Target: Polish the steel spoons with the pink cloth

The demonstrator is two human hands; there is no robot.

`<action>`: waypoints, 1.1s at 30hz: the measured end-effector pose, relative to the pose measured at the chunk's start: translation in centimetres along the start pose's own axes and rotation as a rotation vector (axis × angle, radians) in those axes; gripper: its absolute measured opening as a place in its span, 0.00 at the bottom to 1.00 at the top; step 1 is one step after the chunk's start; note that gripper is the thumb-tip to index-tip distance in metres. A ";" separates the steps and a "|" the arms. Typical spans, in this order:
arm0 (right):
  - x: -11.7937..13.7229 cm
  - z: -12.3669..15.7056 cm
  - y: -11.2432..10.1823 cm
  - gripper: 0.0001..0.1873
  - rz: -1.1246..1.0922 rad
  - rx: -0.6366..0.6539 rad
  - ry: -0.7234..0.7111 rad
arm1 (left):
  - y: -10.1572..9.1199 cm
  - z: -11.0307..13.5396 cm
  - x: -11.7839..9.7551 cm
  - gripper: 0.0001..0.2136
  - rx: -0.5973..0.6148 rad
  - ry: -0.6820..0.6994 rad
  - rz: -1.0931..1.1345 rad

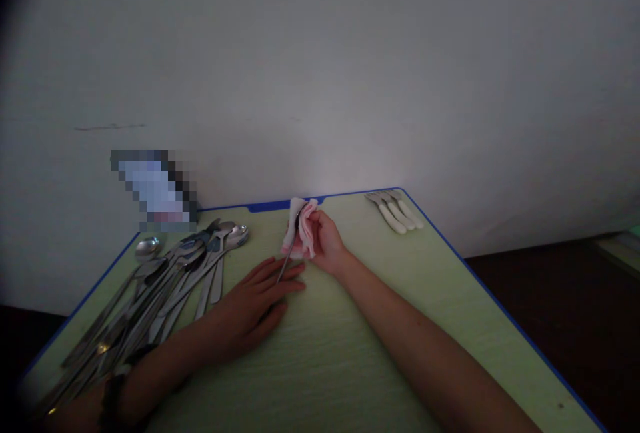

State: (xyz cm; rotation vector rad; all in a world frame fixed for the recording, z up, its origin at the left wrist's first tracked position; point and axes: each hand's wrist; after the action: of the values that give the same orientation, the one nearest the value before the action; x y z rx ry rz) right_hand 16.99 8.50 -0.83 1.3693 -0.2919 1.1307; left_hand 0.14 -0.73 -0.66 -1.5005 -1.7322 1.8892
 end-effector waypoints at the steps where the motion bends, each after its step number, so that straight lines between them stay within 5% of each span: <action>1: 0.0 0.0 0.0 0.08 -0.003 -0.002 0.003 | 0.0 0.0 0.0 0.18 0.002 -0.001 0.001; 24: -0.3 -0.3 -0.3 0.08 0.045 -0.001 0.085 | 0.0 0.0 0.0 0.19 -0.013 0.004 0.003; 33: -0.8 -0.3 0.1 0.08 0.181 -0.070 -0.033 | -0.4 0.0 -0.5 0.19 0.025 -0.030 -0.005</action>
State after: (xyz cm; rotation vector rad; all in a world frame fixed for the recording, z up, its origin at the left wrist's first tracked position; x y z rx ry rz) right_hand 16.47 8.36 -1.42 1.3208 -0.4831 1.2364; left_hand 0.21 -0.94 -0.08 -1.4648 -1.7164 1.9333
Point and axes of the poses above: each hand's wrist, its own z-axis away from the middle knuckle, its own y-axis out of the palm, x = y × z, and after that the axes turned 12 degrees about z, right-handed
